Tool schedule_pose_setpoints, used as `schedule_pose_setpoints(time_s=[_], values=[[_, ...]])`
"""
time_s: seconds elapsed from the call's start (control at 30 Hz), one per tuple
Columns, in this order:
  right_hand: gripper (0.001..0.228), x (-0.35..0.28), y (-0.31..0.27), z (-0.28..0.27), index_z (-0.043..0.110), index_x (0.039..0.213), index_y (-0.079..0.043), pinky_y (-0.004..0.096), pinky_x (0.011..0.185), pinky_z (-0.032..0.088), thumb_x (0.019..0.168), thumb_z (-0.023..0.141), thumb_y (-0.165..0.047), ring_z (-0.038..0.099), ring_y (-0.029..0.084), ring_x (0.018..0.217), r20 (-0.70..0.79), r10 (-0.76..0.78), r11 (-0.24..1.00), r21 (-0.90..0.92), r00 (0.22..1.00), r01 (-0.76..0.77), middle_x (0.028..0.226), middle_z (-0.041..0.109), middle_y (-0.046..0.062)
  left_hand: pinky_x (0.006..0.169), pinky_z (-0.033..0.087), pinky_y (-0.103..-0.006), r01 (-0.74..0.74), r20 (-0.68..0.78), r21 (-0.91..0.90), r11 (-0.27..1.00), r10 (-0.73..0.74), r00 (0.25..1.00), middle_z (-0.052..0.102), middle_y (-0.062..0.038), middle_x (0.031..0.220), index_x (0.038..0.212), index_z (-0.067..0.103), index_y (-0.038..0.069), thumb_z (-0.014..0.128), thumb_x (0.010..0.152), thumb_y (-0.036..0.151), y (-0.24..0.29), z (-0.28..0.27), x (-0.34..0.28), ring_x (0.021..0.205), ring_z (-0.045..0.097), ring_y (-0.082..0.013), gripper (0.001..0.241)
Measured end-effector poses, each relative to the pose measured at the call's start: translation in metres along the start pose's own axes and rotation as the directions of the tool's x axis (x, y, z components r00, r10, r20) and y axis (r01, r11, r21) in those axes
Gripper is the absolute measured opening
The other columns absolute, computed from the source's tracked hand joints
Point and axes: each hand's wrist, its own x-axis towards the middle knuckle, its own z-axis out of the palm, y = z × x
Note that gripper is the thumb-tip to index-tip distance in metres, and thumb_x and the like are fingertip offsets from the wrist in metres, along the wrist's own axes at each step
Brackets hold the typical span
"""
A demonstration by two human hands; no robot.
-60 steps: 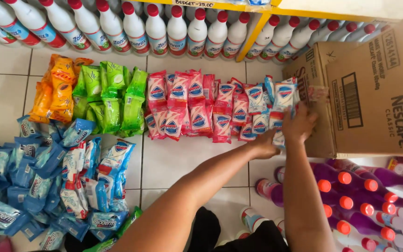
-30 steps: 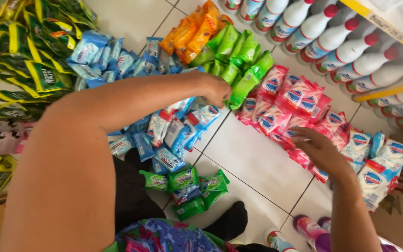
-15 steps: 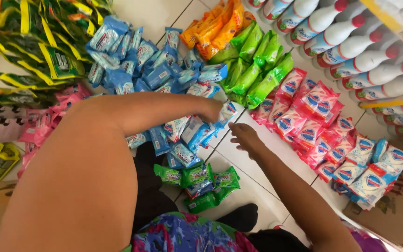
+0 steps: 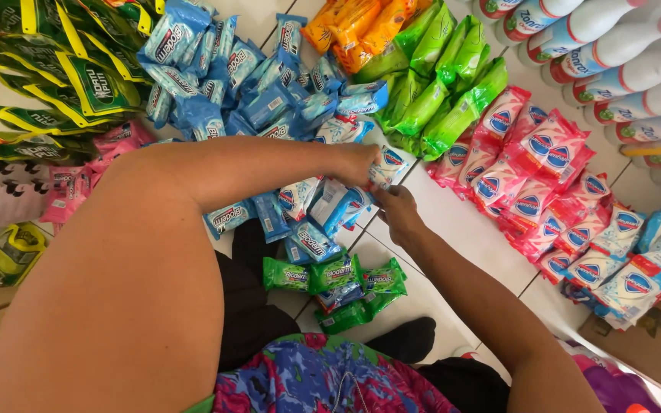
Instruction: Organizing and sorting small packets of detergent and soap products on the floor of a grocery store aisle.
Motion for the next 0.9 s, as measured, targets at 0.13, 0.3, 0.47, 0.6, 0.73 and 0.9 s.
schedule_pose_setpoints(time_s=[0.13,0.3,0.47,0.6,0.73,0.9], values=[[0.038,-0.007,0.007,-0.012,0.059,0.115,-0.005,0.032,0.083,0.051,0.09,0.074,-0.03,0.06,0.014,0.093,-0.005,-0.049,0.998,0.049,0.999,0.049,0.105,0.066,0.005,0.072,0.059,-0.0431,-0.072,-0.058,0.022,0.997,0.073,0.996,0.073,-0.019,0.103,0.132,0.053,0.009,0.087,0.072,0.024,0.004,0.005,0.0,0.09,0.074,-0.0314,0.07],[0.032,-0.01,0.02,-0.039,0.057,0.116,-0.004,0.035,0.09,0.053,0.094,0.072,-0.022,0.058,0.017,0.091,0.047,-0.102,0.962,0.259,0.994,0.086,0.103,0.062,0.007,0.074,0.058,-0.0387,-0.231,-0.115,-0.058,0.971,0.223,0.968,0.075,-0.014,0.098,0.126,0.057,0.01,0.086,0.073,0.026,0.014,0.015,0.004,0.088,0.074,-0.0271,0.062],[0.031,-0.048,-0.002,-0.066,0.053,0.121,-0.005,0.04,0.096,0.052,0.097,0.065,-0.019,0.062,0.02,0.098,0.098,-0.129,0.928,0.362,0.987,0.086,0.11,0.064,0.008,0.07,0.057,-0.0358,-0.334,-0.073,-0.115,0.935,0.328,0.942,0.075,-0.011,0.091,0.129,0.054,0.007,0.081,0.076,0.025,0.05,0.005,-0.011,0.081,0.074,-0.0233,0.062],[0.031,-0.101,-0.039,-0.094,0.051,0.126,-0.006,0.044,0.1,0.052,0.099,0.058,-0.017,0.065,0.024,0.107,0.135,-0.201,0.899,0.419,0.97,0.128,0.117,0.066,0.009,0.068,0.055,-0.0328,-0.486,-0.118,-0.291,0.824,0.473,0.873,0.075,-0.009,0.089,0.13,0.053,0.004,0.079,0.082,0.023,0.081,-0.006,-0.019,0.079,0.072,-0.0175,0.058],[0.031,-0.149,-0.062,-0.118,0.052,0.129,-0.007,0.044,0.097,0.051,0.101,0.056,-0.019,0.065,0.023,0.107,0.13,-0.282,0.887,0.412,0.951,0.206,0.119,0.066,0.009,0.067,0.053,-0.0308,-0.555,-0.173,-0.431,0.711,0.539,0.824,0.072,-0.006,0.086,0.131,0.052,0.004,0.077,0.089,0.023,0.116,-0.015,-0.029,0.078,0.069,-0.0142,0.053],[0.027,-0.174,-0.071,-0.157,0.052,0.131,-0.008,0.044,0.095,0.051,0.106,0.055,-0.016,0.065,0.022,0.108,0.065,-0.43,0.815,0.456,0.9,0.357,0.123,0.065,0.009,0.066,0.055,-0.0283,-0.601,-0.252,-0.513,0.613,0.561,0.788,0.07,-0.003,0.092,0.129,0.052,0.005,0.074,0.092,0.027,0.131,-0.016,-0.032,0.077,0.066,-0.011,0.049]])
